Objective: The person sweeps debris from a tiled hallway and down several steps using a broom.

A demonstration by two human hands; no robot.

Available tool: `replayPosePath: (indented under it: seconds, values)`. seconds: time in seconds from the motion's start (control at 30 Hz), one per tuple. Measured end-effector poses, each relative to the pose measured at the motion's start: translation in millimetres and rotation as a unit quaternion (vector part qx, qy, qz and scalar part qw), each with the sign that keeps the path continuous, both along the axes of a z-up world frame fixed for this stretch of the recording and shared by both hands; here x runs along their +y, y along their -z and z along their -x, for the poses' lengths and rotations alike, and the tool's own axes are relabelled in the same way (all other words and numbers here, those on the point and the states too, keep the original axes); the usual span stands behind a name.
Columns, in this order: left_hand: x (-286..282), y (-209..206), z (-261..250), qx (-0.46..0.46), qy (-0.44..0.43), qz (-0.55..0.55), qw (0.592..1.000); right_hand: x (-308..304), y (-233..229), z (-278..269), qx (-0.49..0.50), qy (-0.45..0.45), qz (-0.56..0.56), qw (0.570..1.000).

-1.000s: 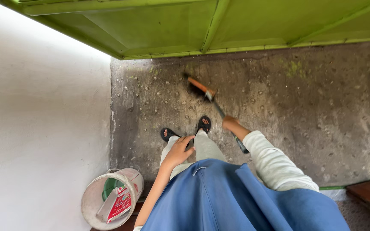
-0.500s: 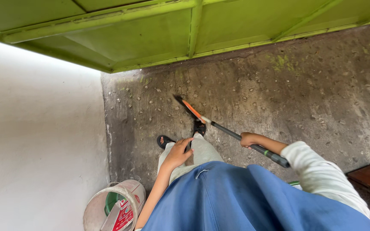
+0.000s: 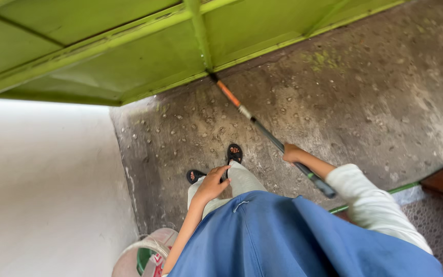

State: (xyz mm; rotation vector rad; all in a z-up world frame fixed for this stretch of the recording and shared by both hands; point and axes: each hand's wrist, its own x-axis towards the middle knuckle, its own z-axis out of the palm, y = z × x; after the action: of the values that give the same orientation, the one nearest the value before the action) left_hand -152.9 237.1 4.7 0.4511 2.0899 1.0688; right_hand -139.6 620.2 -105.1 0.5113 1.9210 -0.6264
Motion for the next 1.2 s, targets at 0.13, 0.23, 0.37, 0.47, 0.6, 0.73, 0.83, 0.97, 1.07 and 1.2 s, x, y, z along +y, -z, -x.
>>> replayPosePath:
  seconds: [0.13, 0.23, 0.37, 0.47, 0.6, 0.73, 0.83, 0.97, 1.07, 1.2]
  values:
    - [25.1, -2.0, 11.1, -0.022, 0.048, 0.019, 0.998, 24.1, -24.6, -55.2, -0.059, 0.033, 0.067, 0.995]
    - [46.0, -9.2, 22.9, -0.017, 0.072, 0.018, 0.997, 26.8, -24.3, -73.4, -0.106, 0.026, 0.059, 0.992]
    - [60.0, -10.4, 37.3, 0.003, 0.107, -0.031, 0.994, 8.3, 7.9, -70.8, -0.103, -0.041, -0.026, 0.993]
    - [65.8, -4.2, 44.1, -0.008, 0.146, -0.002, 0.989, 2.1, 32.9, -44.5, -0.055, -0.103, -0.128, 0.985]
    - [70.2, 17.2, 60.3, -0.019, 0.177, 0.025, 0.984, -25.9, 47.6, -36.3, 0.007, 0.056, -0.142, 0.988]
    - [88.7, 31.0, 88.7, -0.027, 0.227, 0.02, 0.973, -30.4, 34.5, -63.4, 0.037, 0.203, -0.09, 0.974]
    - [110.1, 35.5, 104.0, -0.026, 0.28, -0.002, 0.96, -53.4, 9.8, -117.0, 0.074, 0.383, -0.008, 0.921]
    - [139.2, 29.2, 121.1, -0.017, 0.341, -0.016, 0.94, -78.7, -23.5, -160.5, 0.076, 0.456, -0.031, 0.886]
    - [154.9, 27.9, 131.1, -0.016, 0.387, -0.004, 0.922, -85.5, -29.8, -161.4, 0.039, 0.492, -0.09, 0.865]
    - [154.1, 34.4, 134.6, -0.017, 0.42, 0.003, 0.907, -79.6, -7.2, -145.0, -0.031, 0.532, -0.148, 0.833]
